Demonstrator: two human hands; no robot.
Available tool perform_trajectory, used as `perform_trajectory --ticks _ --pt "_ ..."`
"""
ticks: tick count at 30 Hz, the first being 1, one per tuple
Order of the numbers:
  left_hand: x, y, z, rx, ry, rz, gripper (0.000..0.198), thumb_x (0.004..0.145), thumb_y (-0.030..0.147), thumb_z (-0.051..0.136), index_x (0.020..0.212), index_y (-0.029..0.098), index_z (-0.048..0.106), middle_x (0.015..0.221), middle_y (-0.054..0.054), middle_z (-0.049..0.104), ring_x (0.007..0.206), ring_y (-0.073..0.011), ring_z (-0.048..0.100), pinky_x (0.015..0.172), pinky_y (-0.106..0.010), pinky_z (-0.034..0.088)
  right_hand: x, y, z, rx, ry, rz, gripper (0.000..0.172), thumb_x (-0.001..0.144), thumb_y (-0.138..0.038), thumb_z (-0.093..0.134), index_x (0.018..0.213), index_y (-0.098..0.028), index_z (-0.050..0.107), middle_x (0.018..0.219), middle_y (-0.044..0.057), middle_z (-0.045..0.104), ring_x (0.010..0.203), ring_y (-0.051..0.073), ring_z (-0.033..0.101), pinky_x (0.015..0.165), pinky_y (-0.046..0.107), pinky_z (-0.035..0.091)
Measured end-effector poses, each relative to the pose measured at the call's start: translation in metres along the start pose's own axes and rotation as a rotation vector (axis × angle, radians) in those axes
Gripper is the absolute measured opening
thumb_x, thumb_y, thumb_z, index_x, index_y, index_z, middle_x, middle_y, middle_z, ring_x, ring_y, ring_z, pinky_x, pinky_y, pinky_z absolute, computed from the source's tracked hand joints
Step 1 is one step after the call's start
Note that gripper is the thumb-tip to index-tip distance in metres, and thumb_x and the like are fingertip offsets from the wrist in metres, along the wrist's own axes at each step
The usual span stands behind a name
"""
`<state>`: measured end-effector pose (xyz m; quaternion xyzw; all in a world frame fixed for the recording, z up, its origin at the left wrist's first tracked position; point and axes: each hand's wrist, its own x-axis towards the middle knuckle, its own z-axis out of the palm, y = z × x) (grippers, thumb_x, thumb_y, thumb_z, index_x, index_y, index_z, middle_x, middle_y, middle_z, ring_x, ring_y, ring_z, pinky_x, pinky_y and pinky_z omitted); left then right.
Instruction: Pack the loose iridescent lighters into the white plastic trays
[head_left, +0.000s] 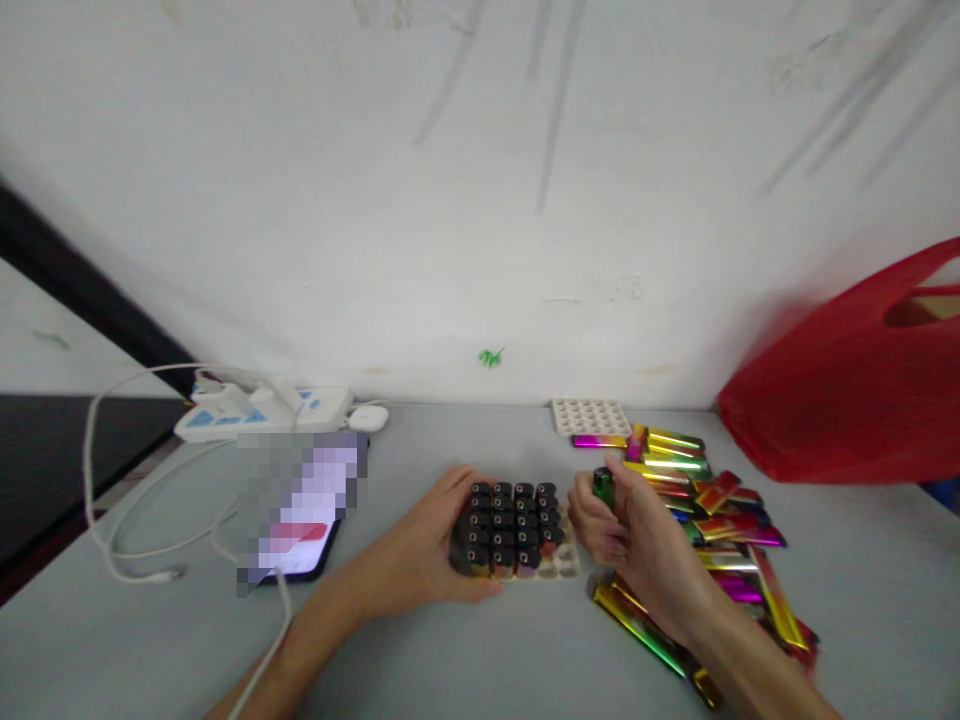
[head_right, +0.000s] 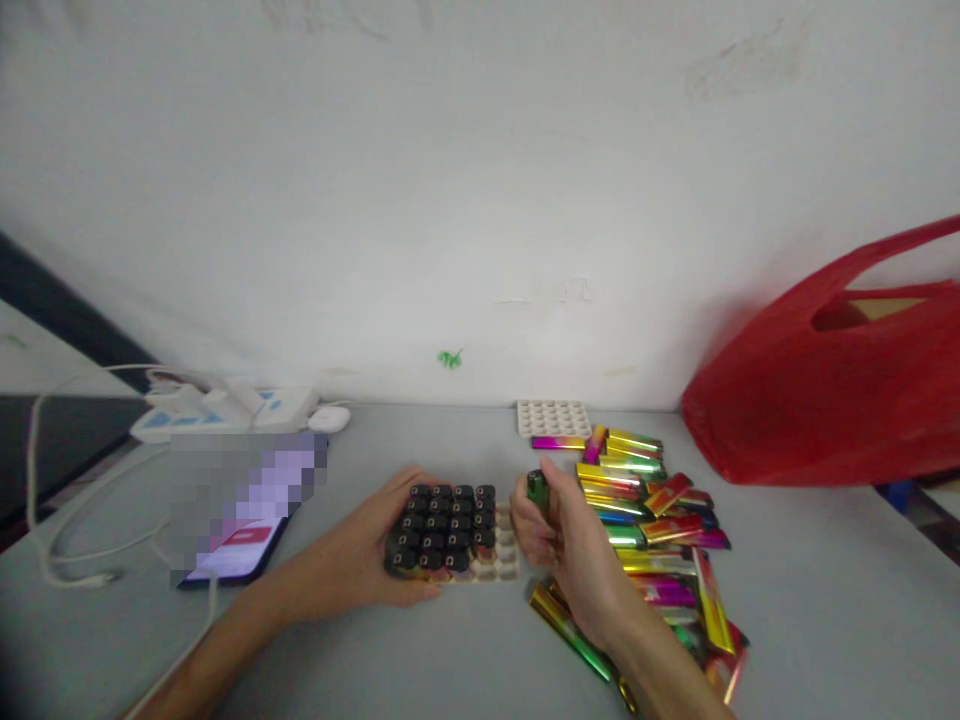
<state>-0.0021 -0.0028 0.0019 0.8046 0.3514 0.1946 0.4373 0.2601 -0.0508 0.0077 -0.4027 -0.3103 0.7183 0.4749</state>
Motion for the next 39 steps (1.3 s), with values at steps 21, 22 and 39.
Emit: perform_trajectory --ticks 21,22,39 --pt "0.0001 0.0012 -0.0006 0.005 -0.003 -0.001 0.077 0.070 0.023 0.099 0.139 0.026 0.063 0.134 -0.005 0.064 0.131 -0.0337 0.063 0.120 -0.047 0.050 0.0005 0.0018 -0.0030 -0.004 -0.007 0.029 0.065 0.092 -0.079 0.065 0.066 -0.025 0.040 0.063 -0.010 0.020 0.056 0.012 0.008 0.048 0.029 0.009" --pt "0.0001 0.0010 -0.0005 0.004 -0.001 0.000 0.077 0.071 0.023 0.099 0.139 0.026 0.063 0.134 -0.005 0.064 0.131 -0.0336 0.063 0.119 -0.047 0.050 0.0005 0.0027 -0.0037 -0.019 -0.007 0.024 0.064 0.093 -0.078 0.063 0.066 -0.025 0.039 0.063 -0.010 0.020 0.056 0.012 0.008 0.048 0.029 0.009" --pt "-0.0001 0.0015 -0.0004 0.008 -0.005 -0.010 0.076 0.073 0.024 0.098 0.139 0.026 0.061 0.135 -0.007 0.064 0.131 -0.0335 0.063 0.118 -0.047 0.051 -0.0003 0.0077 -0.0010 -0.074 0.047 -0.026 0.055 0.095 -0.065 0.057 0.062 -0.027 0.034 0.060 -0.010 0.018 0.054 0.012 0.010 0.049 0.032 0.009"
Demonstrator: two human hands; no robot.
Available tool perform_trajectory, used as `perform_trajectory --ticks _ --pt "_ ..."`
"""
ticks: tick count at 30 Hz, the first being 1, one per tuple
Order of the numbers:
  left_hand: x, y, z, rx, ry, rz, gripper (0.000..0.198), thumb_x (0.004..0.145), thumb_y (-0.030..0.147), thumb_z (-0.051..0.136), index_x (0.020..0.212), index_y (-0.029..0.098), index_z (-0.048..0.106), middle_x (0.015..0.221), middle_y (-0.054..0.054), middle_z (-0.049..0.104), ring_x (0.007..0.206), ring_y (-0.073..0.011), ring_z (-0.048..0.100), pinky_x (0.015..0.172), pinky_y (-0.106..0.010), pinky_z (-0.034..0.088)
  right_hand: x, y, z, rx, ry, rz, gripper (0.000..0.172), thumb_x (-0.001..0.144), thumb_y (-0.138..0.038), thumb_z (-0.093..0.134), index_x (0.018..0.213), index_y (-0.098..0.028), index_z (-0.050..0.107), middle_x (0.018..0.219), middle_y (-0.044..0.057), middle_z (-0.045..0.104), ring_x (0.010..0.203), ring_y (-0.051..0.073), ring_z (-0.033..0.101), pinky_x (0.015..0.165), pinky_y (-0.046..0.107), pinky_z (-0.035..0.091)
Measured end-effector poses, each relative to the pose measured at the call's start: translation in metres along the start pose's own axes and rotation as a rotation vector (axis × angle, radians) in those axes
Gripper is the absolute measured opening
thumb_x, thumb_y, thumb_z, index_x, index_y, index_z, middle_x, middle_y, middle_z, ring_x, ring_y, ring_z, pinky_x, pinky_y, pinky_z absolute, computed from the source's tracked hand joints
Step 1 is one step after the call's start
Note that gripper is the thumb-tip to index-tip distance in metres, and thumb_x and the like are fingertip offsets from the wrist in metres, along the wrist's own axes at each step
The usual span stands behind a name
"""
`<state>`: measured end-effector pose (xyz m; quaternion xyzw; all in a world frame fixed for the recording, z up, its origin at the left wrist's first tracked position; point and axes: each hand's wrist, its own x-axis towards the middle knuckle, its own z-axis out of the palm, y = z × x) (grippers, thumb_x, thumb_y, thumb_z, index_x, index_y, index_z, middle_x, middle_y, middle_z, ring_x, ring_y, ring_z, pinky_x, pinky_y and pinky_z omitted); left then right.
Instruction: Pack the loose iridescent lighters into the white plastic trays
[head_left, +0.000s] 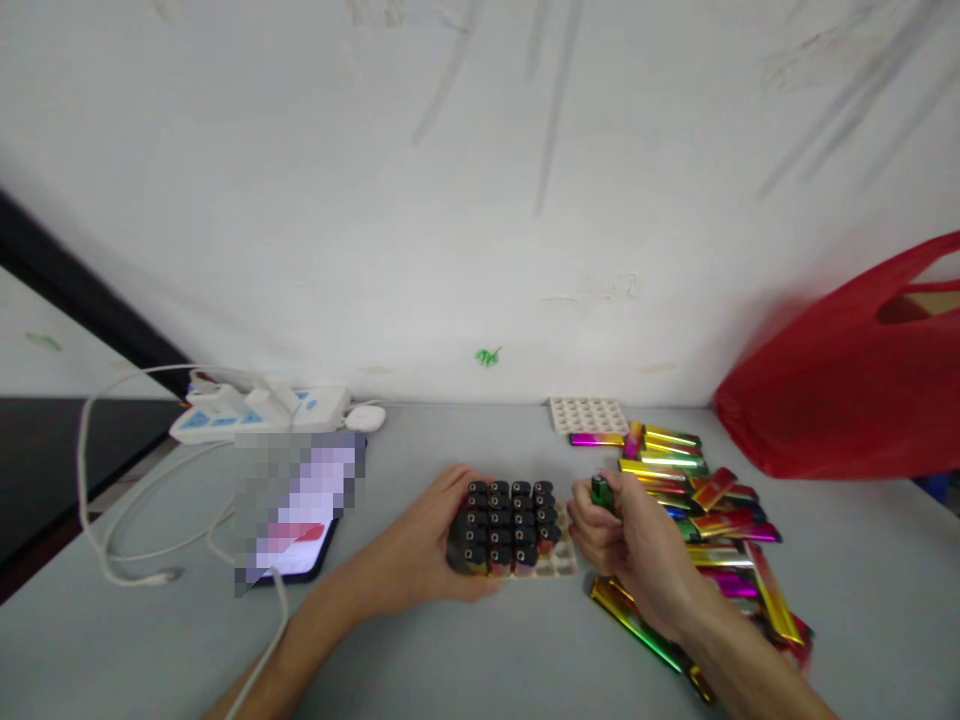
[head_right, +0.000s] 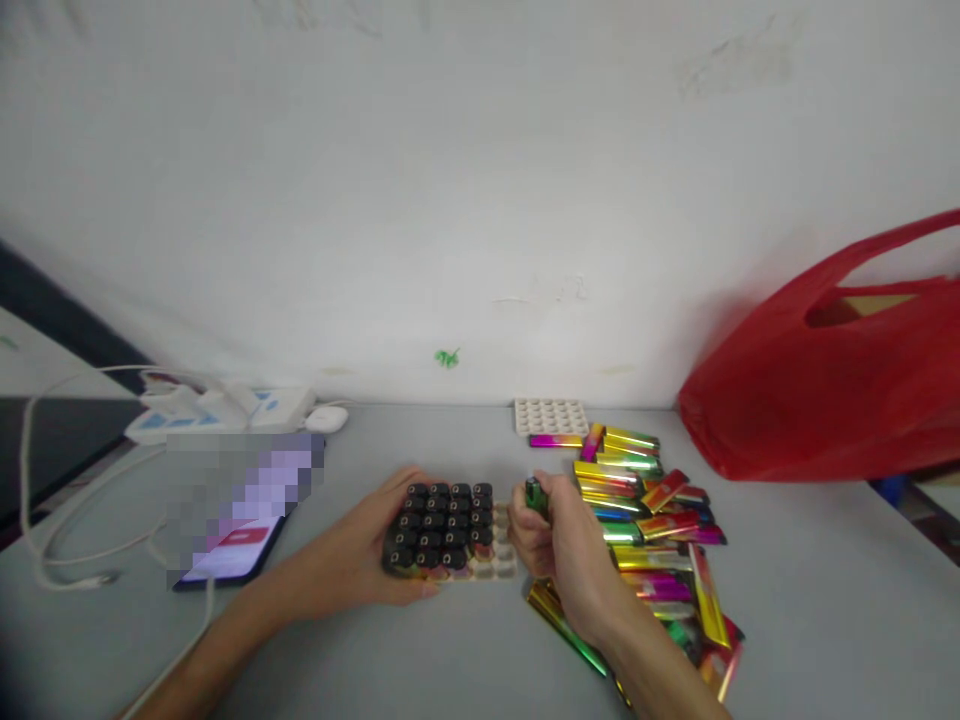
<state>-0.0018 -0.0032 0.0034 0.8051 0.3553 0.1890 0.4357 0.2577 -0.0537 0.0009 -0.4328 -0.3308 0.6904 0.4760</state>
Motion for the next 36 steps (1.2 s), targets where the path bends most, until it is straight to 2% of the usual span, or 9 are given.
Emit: perform_trajectory --ticks 12,29,36 --pt "0.0000 -0.0034 -0.0007 0.000 -0.014 0.005 0.076 0.073 0.026 0.097 0.140 0.027 0.062 0.135 -0.006 0.064 0.132 -0.0347 0.062 0.118 -0.047 0.051 0.0016 -0.0016 -0.0020 -0.020 -0.011 0.007 0.062 0.095 -0.076 0.055 0.062 -0.026 0.035 0.060 -0.009 0.020 0.055 0.012 0.011 0.050 0.032 0.011" --pt "0.0002 -0.0005 0.0000 -0.008 0.001 -0.007 0.073 0.072 0.024 0.098 0.137 0.026 0.063 0.134 -0.006 0.065 0.130 -0.0335 0.064 0.120 -0.048 0.051 -0.0009 0.0016 -0.0018 -0.036 0.023 0.010 0.056 0.094 -0.069 0.057 0.062 -0.027 0.036 0.059 -0.010 0.018 0.053 0.012 0.011 0.048 0.030 0.009" --pt "-0.0004 0.0005 0.0003 -0.023 0.000 -0.005 0.075 0.073 0.022 0.097 0.140 0.028 0.063 0.135 -0.005 0.065 0.132 -0.0328 0.064 0.120 -0.046 0.051 0.0009 -0.0031 -0.0001 0.020 0.026 -0.018 0.062 0.095 -0.076 0.061 0.066 -0.025 0.041 0.060 -0.010 0.022 0.054 0.011 0.011 0.048 0.029 0.010"
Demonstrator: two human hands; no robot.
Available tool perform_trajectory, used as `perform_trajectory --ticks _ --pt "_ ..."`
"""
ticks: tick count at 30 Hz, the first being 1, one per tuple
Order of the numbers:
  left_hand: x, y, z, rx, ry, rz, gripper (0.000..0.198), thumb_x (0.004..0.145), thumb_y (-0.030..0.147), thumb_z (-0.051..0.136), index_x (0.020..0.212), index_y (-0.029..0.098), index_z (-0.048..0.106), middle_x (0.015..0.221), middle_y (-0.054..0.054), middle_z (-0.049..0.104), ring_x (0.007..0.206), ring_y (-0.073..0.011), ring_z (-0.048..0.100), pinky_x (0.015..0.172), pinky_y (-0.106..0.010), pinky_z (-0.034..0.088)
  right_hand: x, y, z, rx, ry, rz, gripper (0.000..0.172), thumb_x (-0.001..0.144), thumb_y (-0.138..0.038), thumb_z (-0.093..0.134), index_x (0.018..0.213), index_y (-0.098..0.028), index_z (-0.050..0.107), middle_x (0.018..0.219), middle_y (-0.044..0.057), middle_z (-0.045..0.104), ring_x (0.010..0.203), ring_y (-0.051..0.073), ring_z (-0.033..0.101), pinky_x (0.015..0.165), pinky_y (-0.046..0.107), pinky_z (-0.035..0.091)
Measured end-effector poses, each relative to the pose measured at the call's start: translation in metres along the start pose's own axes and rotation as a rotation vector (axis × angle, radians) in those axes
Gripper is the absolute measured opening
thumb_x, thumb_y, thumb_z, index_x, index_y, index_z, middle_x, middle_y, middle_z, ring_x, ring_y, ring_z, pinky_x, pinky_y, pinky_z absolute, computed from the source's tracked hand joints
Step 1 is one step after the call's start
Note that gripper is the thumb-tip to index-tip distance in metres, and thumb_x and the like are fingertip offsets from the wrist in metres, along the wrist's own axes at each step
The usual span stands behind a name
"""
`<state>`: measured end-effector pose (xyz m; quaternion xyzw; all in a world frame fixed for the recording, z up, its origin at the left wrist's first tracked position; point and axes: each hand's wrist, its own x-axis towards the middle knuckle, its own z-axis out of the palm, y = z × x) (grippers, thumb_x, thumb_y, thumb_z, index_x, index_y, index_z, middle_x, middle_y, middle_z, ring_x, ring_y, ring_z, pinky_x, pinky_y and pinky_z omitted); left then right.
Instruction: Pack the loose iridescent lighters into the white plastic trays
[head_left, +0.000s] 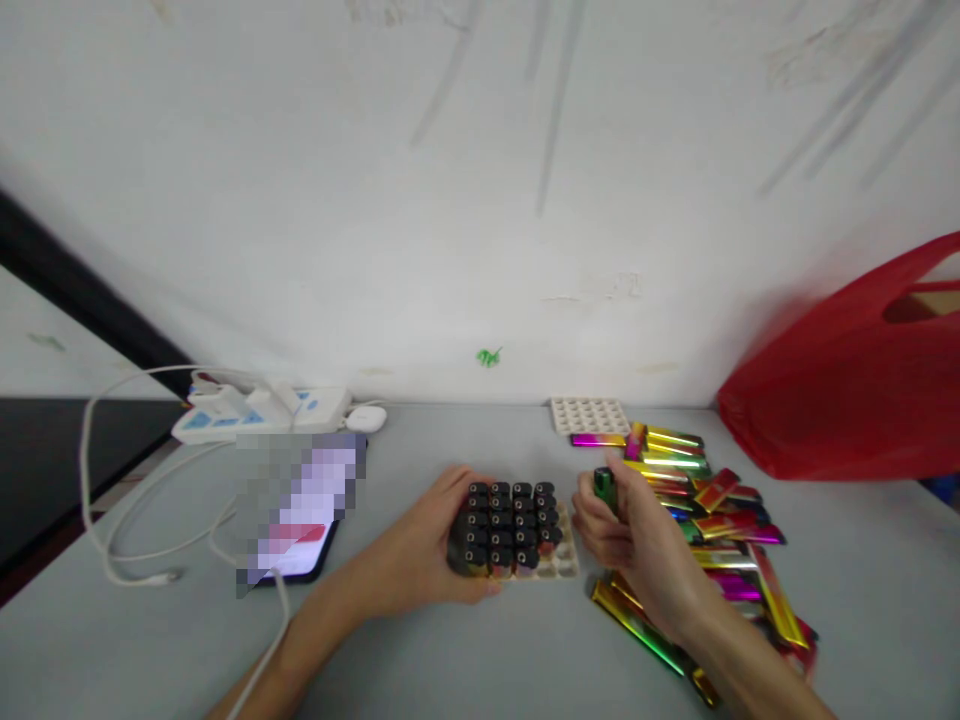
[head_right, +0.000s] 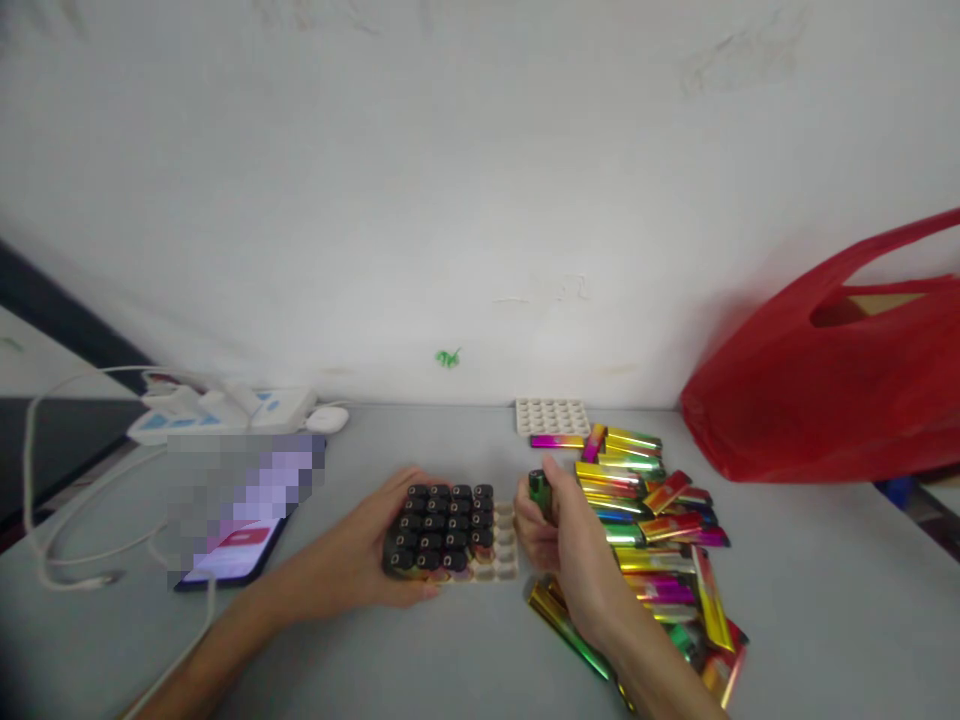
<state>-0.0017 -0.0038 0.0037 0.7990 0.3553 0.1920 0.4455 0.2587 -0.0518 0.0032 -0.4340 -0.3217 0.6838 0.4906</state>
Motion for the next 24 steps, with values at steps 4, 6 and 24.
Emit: perform_trajectory --ticks 4,6,24 --pt "-0.001 -0.001 -0.001 -0.001 0.007 0.004 0.081 0.072 0.022 0.097 0.144 0.028 0.060 0.139 -0.006 0.066 0.135 -0.0347 0.063 0.122 -0.047 0.050 -0.001 -0.001 0.003 0.004 0.029 -0.100 0.052 0.101 -0.074 0.062 0.086 -0.024 0.058 0.062 -0.008 0.038 0.050 0.010 0.018 0.046 0.027 0.014" --pt "-0.001 -0.001 0.000 0.005 0.014 0.008 0.081 0.072 0.023 0.097 0.145 0.029 0.060 0.140 -0.006 0.067 0.136 -0.0361 0.063 0.122 -0.048 0.050 -0.002 -0.001 0.004 -0.040 0.032 -0.192 0.042 0.106 -0.064 0.063 0.092 -0.025 0.061 0.068 -0.006 0.050 0.049 0.011 0.029 0.048 0.027 0.026" --pt "-0.005 -0.005 0.005 -0.071 0.057 -0.045 0.095 0.071 0.025 0.097 0.154 0.026 0.051 0.151 -0.012 0.066 0.137 -0.0396 0.066 0.118 -0.047 0.055 -0.015 -0.028 -0.027 -0.436 -0.231 -0.139 0.027 0.082 -0.041 0.097 0.092 -0.021 0.083 0.066 -0.003 0.066 0.055 0.010 0.047 0.052 0.024 0.031"
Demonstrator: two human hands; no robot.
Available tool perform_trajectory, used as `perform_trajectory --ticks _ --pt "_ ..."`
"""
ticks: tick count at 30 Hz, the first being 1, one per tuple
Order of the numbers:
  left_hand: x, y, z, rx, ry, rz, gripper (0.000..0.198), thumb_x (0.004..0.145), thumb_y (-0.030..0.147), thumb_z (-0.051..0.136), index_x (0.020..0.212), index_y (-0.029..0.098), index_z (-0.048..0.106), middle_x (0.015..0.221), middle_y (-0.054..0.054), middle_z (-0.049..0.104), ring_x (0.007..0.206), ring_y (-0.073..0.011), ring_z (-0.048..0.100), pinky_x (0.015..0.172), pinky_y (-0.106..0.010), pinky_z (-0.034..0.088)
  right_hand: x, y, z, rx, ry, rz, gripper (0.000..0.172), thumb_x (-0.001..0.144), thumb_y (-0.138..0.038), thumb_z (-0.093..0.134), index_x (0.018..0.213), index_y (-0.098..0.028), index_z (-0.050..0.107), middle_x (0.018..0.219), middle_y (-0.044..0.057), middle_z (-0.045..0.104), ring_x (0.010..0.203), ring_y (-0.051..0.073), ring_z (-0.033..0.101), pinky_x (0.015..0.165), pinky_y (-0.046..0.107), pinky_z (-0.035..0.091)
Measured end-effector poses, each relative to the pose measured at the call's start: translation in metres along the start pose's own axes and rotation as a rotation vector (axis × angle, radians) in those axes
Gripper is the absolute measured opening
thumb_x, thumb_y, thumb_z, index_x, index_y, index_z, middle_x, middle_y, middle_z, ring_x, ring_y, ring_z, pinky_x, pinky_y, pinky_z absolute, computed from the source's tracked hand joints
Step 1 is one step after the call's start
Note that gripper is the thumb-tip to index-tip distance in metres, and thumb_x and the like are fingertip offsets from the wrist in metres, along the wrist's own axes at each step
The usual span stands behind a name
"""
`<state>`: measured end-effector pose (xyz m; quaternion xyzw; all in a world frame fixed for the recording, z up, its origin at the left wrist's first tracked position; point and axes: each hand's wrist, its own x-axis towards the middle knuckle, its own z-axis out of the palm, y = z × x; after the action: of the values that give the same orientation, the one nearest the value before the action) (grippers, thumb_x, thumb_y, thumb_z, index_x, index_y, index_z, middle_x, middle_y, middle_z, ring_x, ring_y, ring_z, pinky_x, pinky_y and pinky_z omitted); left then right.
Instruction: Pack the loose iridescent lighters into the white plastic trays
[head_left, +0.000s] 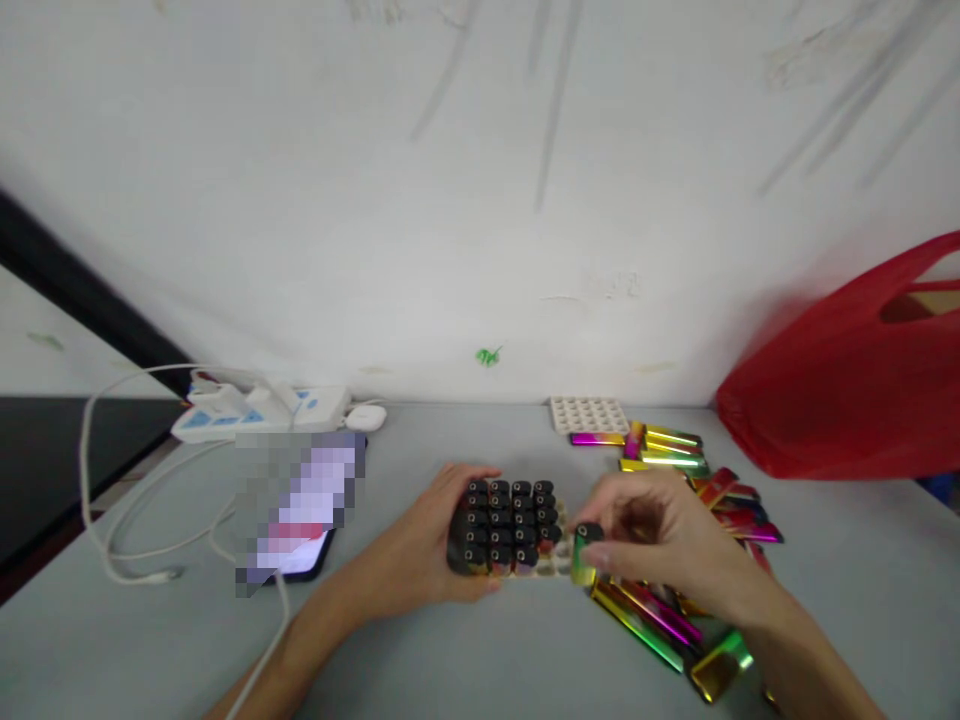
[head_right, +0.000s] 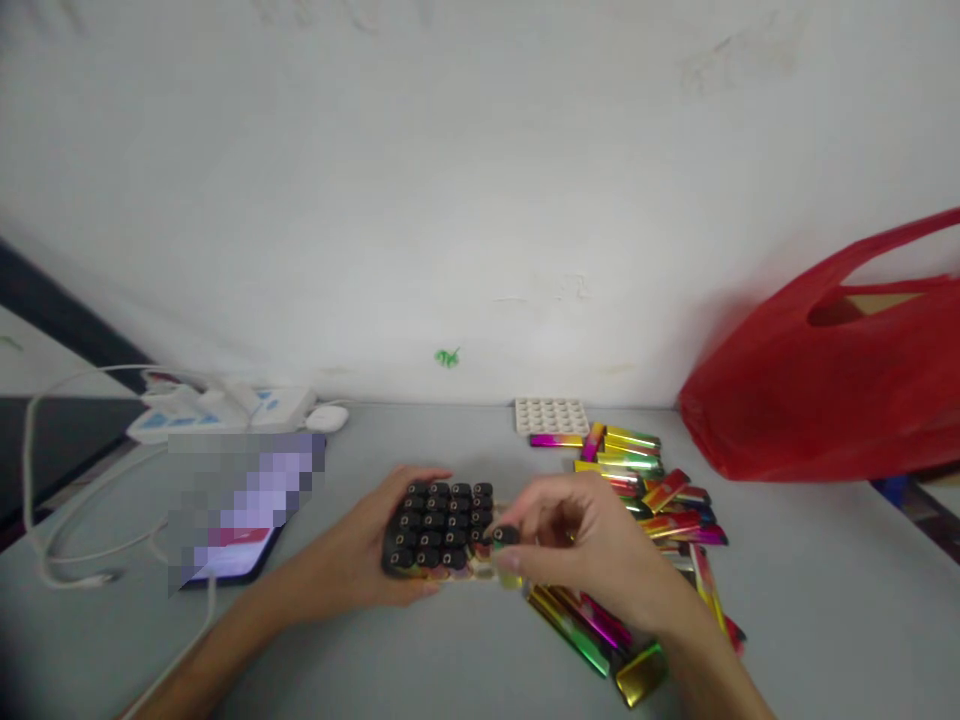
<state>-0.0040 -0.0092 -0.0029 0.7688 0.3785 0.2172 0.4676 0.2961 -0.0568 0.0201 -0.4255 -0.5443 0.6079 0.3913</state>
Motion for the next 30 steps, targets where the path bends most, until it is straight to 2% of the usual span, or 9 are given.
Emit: perform_trajectory --ticks 3,8,12,17,20,23,26,28,30 --pt "0.000 0.000 0.001 -0.007 -0.011 -0.008 0.095 0.073 0.025 0.096 0.155 0.025 0.049 0.151 -0.013 0.065 0.137 -0.0392 0.067 0.119 -0.047 0.055 -0.003 0.001 0.001 -0.109 -0.083 0.023 0.023 0.084 -0.039 0.095 0.092 -0.020 0.084 0.070 -0.002 0.070 0.053 0.008 0.044 0.049 0.024 0.028" --pt "0.000 -0.003 0.001 0.014 0.009 0.001 0.095 0.074 0.024 0.095 0.156 0.025 0.048 0.154 -0.013 0.065 0.137 -0.0387 0.067 0.119 -0.047 0.054 0.001 0.003 0.009 -0.264 -0.071 -0.020 0.013 0.085 -0.029 0.091 0.090 -0.020 0.083 0.066 -0.005 0.066 0.052 0.007 0.040 0.048 0.024 0.026" --pt "0.000 -0.005 0.001 0.001 0.008 0.003 0.095 0.074 0.024 0.095 0.156 0.025 0.049 0.153 -0.013 0.066 0.136 -0.0383 0.068 0.118 -0.047 0.055 0.003 0.003 0.013 -0.358 -0.081 -0.058 0.008 0.088 -0.028 0.088 0.092 -0.022 0.085 0.069 -0.004 0.068 0.054 0.008 0.046 0.050 0.024 0.031" --pt "0.000 -0.006 0.002 -0.015 0.022 -0.005 0.095 0.073 0.024 0.096 0.156 0.024 0.050 0.154 -0.014 0.065 0.135 -0.0383 0.068 0.117 -0.048 0.056 0.004 0.001 0.019 -0.385 0.000 -0.140 0.022 0.090 -0.033 0.089 0.111 -0.028 0.085 0.076 -0.004 0.072 0.057 0.010 0.050 0.054 0.025 0.037" --pt "0.000 -0.005 0.002 -0.016 0.026 -0.007 0.094 0.072 0.023 0.097 0.154 0.025 0.053 0.150 -0.013 0.068 0.135 -0.0394 0.068 0.117 -0.048 0.056 0.003 0.000 0.022 -0.385 0.046 -0.193 0.021 0.098 -0.038 0.081 0.117 -0.028 0.082 0.075 -0.004 0.070 0.061 0.013 0.055 0.057 0.026 0.042" --pt "0.001 -0.004 0.000 -0.010 0.012 -0.003 0.094 0.071 0.023 0.097 0.154 0.026 0.054 0.145 -0.012 0.071 0.137 -0.0408 0.067 0.117 -0.049 0.056 0.005 0.002 0.020 -0.467 0.237 -0.225 0.024 0.109 -0.043 0.064 0.116 -0.026 0.079 0.074 -0.002 0.069 0.066 0.018 0.062 0.061 0.030 0.047" --pt "0.002 -0.003 -0.001 -0.008 0.005 0.004 0.095 0.070 0.023 0.098 0.155 0.025 0.054 0.146 -0.012 0.070 0.138 -0.0410 0.066 0.118 -0.049 0.056 0.012 0.011 0.011 -0.783 0.499 -0.269 0.027 0.112 -0.037 0.054 0.119 -0.024 0.076 0.097 0.006 0.078 0.088 0.026 0.071 0.081 0.042 0.056" --pt "0.002 -0.003 -0.002 -0.007 -0.001 0.006 0.095 0.070 0.022 0.098 0.154 0.025 0.054 0.148 -0.013 0.069 0.139 -0.0410 0.066 0.118 -0.049 0.056 0.017 0.018 0.005 -1.068 0.558 -0.326 0.029 0.110 -0.029 0.052 0.126 -0.019 0.074 0.121 0.013 0.079 0.116 0.035 0.070 0.107 0.054 0.052" --pt "0.002 -0.003 -0.002 -0.004 -0.007 0.005 0.094 0.070 0.022 0.097 0.154 0.025 0.054 0.151 -0.013 0.068 0.140 -0.0407 0.065 0.118 -0.049 0.056 0.020 0.026 0.001 -1.299 0.538 -0.343 0.035 0.109 -0.023 0.051 0.135 -0.014 0.071 0.138 0.018 0.075 0.134 0.039 0.063 0.121 0.060 0.041"
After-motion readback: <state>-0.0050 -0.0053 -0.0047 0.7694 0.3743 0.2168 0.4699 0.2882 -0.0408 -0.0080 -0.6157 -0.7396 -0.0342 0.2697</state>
